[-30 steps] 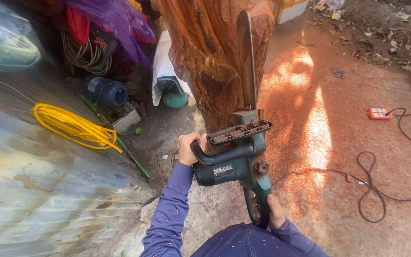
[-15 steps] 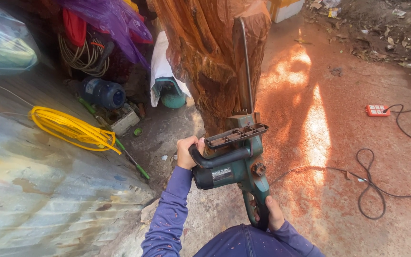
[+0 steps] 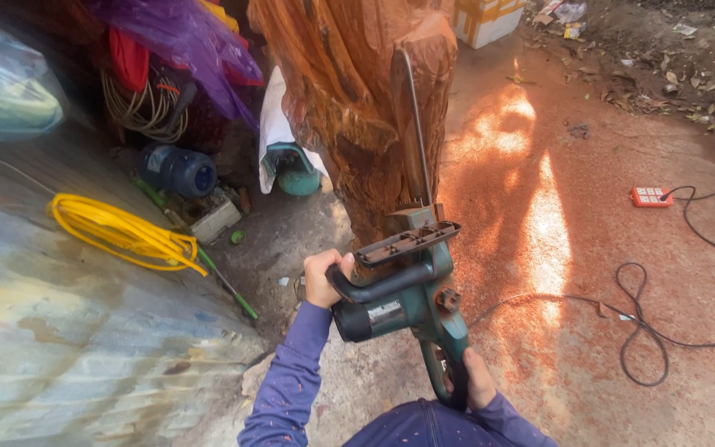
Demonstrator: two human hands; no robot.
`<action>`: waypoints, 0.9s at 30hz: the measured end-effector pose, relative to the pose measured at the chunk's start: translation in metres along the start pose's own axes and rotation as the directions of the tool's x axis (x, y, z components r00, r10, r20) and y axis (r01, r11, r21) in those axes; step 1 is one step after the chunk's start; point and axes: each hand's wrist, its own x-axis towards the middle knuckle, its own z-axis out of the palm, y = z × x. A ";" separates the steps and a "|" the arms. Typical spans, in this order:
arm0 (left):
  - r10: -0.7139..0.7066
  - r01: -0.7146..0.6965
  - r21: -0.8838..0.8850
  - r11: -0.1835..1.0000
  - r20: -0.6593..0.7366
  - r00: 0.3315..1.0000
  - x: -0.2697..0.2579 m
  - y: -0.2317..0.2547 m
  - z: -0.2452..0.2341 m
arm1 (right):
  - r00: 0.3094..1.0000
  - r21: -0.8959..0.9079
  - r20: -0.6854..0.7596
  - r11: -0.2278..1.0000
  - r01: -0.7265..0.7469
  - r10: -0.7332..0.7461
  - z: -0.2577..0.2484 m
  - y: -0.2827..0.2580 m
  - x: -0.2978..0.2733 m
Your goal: Using an electric chainsaw to carve and shape details into a large wooden sculpture
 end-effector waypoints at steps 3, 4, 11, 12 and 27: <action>0.049 -0.051 0.040 0.998 0.048 0.998 0.002 0.031 0.002 | 0.989 0.160 0.033 0.978 0.135 -0.142 -0.021 0.025 0.003; 0.048 -0.050 0.041 0.998 0.046 0.998 0.005 0.039 0.001 | 0.989 0.159 0.035 0.978 0.133 -0.141 -0.022 0.024 0.004; 0.103 -0.107 0.119 0.987 0.044 0.994 0.022 0.073 0.001 | 0.983 0.224 0.143 0.971 0.081 -0.115 -0.033 0.011 0.023; 0.097 -0.103 0.163 0.981 0.045 0.994 0.023 0.073 0.002 | 0.984 0.229 0.153 0.972 0.051 -0.087 -0.036 0.012 0.027; -0.007 0.022 0.252 0.968 -0.061 0.998 0.015 0.096 0.041 | 0.962 0.245 0.272 0.969 -0.033 -0.036 -0.110 0.011 0.071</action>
